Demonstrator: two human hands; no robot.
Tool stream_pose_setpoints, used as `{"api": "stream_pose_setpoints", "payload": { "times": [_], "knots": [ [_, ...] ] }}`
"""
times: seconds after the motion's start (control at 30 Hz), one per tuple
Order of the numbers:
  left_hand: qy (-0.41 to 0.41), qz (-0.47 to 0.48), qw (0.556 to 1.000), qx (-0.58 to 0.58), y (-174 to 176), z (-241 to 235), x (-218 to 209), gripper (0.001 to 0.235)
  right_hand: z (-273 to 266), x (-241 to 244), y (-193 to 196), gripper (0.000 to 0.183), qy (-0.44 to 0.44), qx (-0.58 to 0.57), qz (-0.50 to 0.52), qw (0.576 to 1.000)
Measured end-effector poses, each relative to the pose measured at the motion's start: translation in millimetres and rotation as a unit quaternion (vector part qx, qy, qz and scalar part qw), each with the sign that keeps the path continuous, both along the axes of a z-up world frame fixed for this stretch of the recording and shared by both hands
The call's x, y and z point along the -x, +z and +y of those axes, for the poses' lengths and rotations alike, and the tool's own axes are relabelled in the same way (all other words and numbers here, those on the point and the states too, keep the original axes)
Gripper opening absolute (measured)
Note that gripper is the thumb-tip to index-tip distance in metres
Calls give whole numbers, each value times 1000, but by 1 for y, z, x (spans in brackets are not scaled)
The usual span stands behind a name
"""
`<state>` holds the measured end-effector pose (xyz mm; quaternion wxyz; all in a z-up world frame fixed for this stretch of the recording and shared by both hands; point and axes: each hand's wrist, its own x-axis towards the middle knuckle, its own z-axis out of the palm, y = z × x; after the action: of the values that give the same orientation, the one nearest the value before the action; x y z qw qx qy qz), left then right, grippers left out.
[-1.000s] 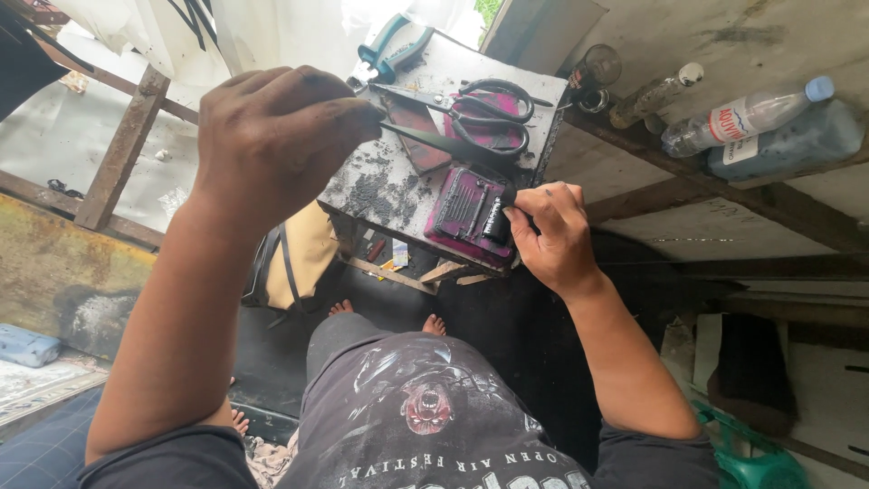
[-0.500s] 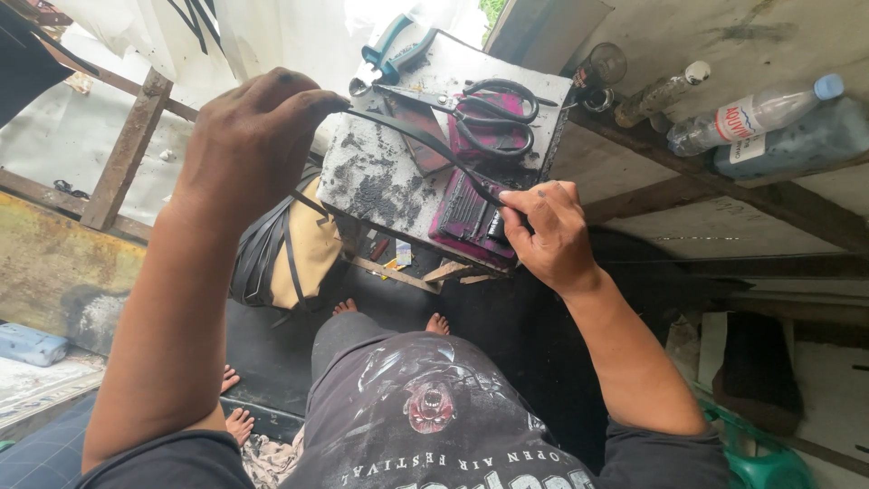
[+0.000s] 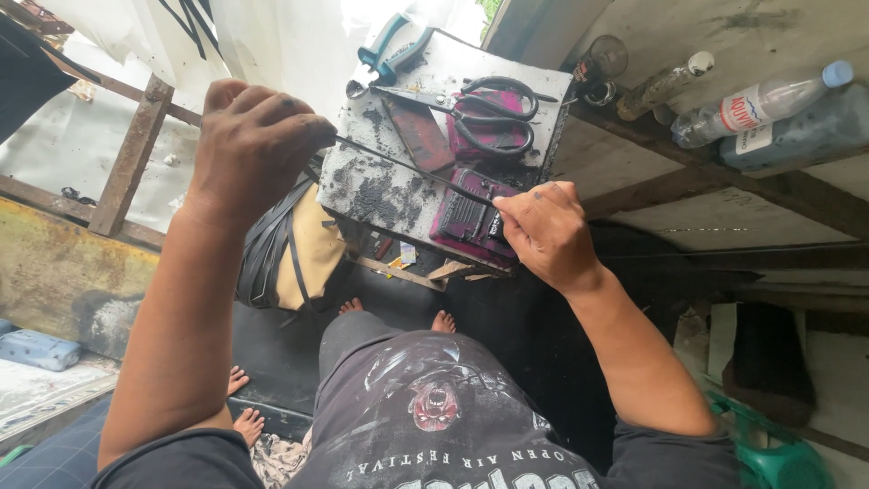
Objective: Processing long black leather or synthetic strips through a tabletop edge-finishing machine in a workshop.
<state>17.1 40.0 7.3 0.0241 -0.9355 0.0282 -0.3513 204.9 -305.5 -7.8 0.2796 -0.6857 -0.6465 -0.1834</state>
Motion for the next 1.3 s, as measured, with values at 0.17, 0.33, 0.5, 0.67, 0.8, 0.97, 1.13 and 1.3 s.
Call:
{"api": "stream_pose_setpoints", "payload": {
  "times": [0.17,0.33,0.5,0.67,0.8,0.97,1.13,1.3],
  "knots": [
    [26,-13,999,-38,-9,-7,-3,33,-4,0,7,29,14,15,2,1000],
    [37,-6,998,-59,-23,-12,-7,32,-11,-2,7,30,9,26,1,1000],
    [56,92,994,2,-31,-22,-11,10,-19,-3,6,15,-27,-10,7,1000],
    [46,94,995,-5,-26,-35,-18,11,-29,-4,13,15,-34,-4,10,999],
    [29,107,994,1,-34,-42,-26,10,-42,-8,8,16,-44,-4,8,999],
    [21,145,989,6,-29,-57,-32,8,-57,-12,8,15,-62,-2,6,998],
    [-11,145,989,36,-26,-70,-42,9,-73,-16,5,16,-78,-2,4,997],
    [-24,149,988,17,-23,-77,-48,9,-85,-19,5,17,-96,2,-13,995]
  ]
}}
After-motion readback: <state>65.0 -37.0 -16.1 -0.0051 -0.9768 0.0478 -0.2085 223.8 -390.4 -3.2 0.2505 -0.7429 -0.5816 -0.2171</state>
